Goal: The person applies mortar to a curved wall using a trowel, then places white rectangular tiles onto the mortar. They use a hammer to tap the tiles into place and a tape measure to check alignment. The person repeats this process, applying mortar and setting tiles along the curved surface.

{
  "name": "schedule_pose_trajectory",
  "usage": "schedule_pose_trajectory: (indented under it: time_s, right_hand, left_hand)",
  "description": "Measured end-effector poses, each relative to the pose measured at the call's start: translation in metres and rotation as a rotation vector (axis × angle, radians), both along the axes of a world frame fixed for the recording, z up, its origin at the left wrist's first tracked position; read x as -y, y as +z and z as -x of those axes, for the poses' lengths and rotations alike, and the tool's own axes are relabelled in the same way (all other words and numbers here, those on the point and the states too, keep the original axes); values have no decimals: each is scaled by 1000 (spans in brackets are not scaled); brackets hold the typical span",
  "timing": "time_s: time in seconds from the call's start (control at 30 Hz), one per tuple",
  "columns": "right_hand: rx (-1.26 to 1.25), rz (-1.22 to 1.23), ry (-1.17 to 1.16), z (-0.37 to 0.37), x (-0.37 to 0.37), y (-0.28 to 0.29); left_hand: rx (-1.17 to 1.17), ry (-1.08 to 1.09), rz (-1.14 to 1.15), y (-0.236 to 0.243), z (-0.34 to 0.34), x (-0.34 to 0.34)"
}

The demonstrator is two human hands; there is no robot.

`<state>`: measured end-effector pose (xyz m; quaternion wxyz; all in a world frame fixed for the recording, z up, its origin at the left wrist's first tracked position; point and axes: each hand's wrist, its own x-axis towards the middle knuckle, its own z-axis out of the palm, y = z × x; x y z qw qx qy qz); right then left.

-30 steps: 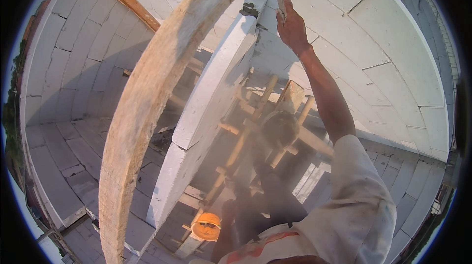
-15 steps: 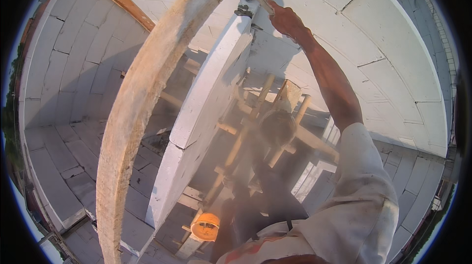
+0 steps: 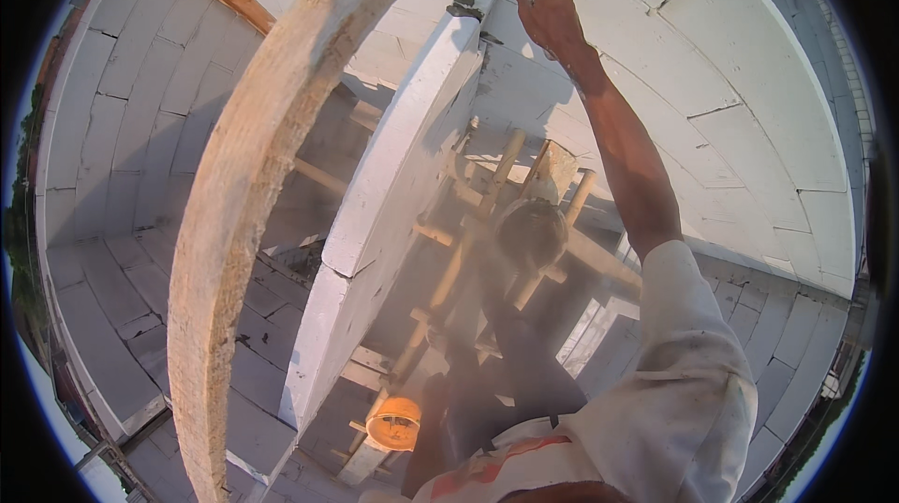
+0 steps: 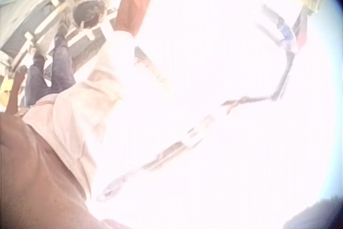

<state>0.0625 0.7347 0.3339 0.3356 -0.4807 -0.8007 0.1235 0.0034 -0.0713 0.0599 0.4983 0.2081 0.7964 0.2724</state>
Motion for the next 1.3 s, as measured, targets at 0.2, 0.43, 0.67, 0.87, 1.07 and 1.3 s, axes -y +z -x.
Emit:
schedule_pose_trajectory:
  time_s: [0.2, 0.43, 0.67, 0.87, 1.07, 1.3]
  right_hand:
    - [337, 99, 12, -42, -14, -74]
    - [331, 198, 265, 44, -46, 12]
    - [577, 9, 483, 147, -172, -22]
    - [1139, 22, 346, 191, -100, -9]
    - [1017, -234, 294, 213, -104, -32]
    - [1250, -109, 233, 209, -136, -45]
  left_hand:
    - [401, 315, 125, 45, 15, -65]
    - [142, 352, 124, 47, -4, -72]
    - [227, 175, 265, 5, -3, -47]
    - [167, 152, 246, 7, 3, -66]
    - [107, 124, 206, 8, 7, -76]
    - [-201, -42, -50, 45, 10, -130]
